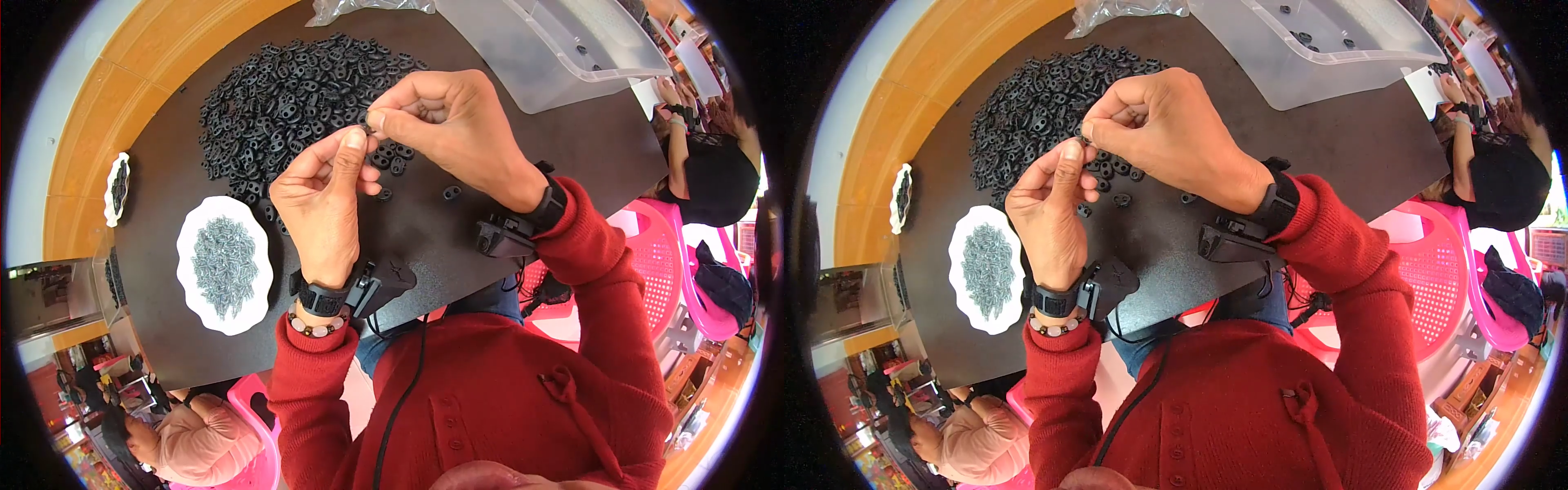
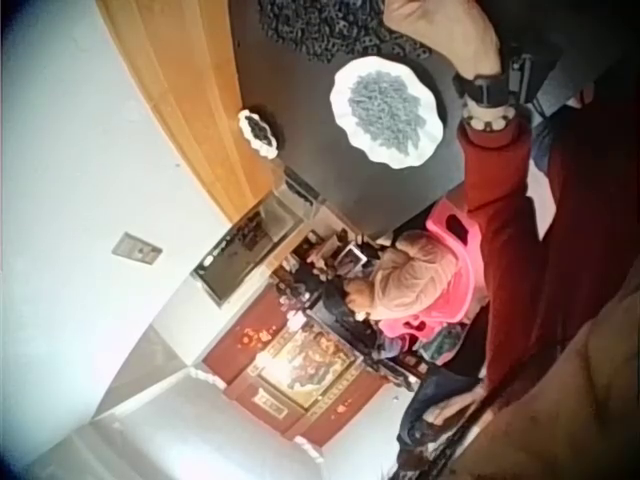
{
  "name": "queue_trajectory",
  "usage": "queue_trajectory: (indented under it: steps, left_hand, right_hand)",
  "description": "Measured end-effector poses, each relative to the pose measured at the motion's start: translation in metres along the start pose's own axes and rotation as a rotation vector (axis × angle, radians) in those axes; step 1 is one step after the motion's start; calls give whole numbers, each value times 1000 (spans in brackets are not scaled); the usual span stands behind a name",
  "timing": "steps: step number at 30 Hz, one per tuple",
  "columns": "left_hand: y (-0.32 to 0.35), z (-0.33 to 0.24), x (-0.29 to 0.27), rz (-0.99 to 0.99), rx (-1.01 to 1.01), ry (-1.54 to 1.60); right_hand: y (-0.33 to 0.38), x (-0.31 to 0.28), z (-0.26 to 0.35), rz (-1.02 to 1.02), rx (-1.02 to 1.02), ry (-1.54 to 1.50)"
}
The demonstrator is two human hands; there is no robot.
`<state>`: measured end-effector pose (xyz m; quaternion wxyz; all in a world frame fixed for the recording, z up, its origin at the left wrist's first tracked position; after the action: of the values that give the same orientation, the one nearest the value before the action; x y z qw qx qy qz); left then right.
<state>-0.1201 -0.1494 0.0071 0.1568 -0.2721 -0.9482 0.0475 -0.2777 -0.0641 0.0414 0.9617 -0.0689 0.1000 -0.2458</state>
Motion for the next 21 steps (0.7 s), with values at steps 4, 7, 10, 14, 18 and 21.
queue_trajectory:
  steps: [4, 7, 10, 14, 18, 21]
  left_hand:
    - [-1, -5, 2, 29, -19, 0]
    - [-2, -5, 2, 24, -54, 7]
    - [-6, -2, -6, -5, -58, -45]
    - [-11, -5, -8, 94, -79, -275]
    - [-14, 1, -11, 289, -87, -571]
    - [-17, 9, -5, 384, -62, -761]
  right_hand:
    - [-1, -4, 3, 0, 45, -89]
    - [-2, -11, 7, -41, 30, 3]
    - [-2, -15, 5, -59, 14, -18]
    - [-2, -23, 9, -76, -13, 30]
    - [-3, -34, 17, -104, -28, 7]
    - [-2, -39, 13, -115, -36, 4]
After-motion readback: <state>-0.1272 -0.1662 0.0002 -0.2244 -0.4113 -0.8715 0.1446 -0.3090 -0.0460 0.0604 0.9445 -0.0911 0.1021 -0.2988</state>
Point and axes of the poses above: each hand's wrist, its own y-axis away from the middle knuckle, its own x-axis out of the palm, z = x × y, the point moved 6 cm from there along -y, towards the middle knuckle, and after that the axes turned 7 degrees about x, right-handed, at the moved point
